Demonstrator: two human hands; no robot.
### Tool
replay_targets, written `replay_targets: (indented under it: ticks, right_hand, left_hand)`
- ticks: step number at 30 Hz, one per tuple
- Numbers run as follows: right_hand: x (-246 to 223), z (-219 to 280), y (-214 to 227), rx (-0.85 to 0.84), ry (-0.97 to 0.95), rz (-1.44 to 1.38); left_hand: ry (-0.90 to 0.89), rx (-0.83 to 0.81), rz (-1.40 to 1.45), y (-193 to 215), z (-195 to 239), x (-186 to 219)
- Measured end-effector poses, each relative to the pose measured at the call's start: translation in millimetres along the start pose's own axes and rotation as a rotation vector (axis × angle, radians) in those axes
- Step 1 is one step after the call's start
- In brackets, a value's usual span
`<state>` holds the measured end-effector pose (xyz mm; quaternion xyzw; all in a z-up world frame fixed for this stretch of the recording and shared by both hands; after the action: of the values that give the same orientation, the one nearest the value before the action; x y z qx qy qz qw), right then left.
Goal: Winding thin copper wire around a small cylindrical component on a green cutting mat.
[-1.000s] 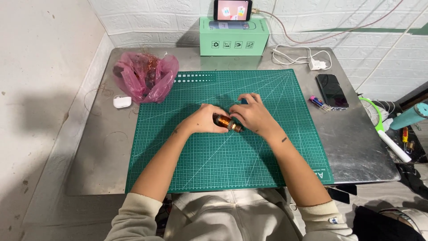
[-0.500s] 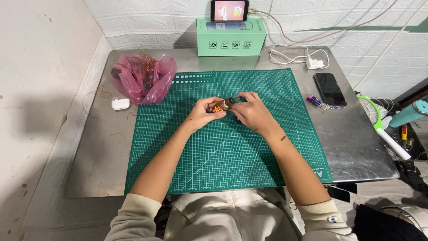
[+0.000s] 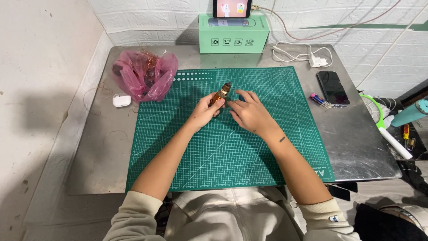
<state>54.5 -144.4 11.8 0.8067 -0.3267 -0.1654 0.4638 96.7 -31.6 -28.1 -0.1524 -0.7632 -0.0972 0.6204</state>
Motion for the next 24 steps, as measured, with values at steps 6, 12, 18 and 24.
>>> replay_targets:
  ticks: [6, 12, 18, 24]
  right_hand:
    - [-8.5, -1.2, 1.9, 0.006, 0.056, 0.018]
    - [-19.8, -4.6, 14.3, 0.010, 0.084, -0.049]
    - [-19.9, -3.1, 13.1, 0.033, 0.117, -0.045]
    - [-21.1, -2.1, 13.9, 0.066, 0.149, -0.117]
  left_hand:
    - [0.011, 0.031, -0.073, 2.5, 0.9, 2.7]
    - [0.017, 0.056, -0.166, 9.1, -4.8, -15.4]
    - [0.009, 0.087, -0.218, 11.3, -5.1, -18.7]
    - [-0.003, 0.114, -0.266, 12.8, -3.9, -9.8]
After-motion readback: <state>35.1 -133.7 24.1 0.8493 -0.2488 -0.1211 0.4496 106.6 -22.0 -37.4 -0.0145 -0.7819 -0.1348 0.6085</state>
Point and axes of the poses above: each hand's wrist, its own z-axis away from the middle knuckle, its own y-axis out of the back of the hand, x = y × z, the point moved 8 cm from there along -z, towards the middle knuckle, and after that the axes turned 7 degrees about -z, right-handed, at the moved point
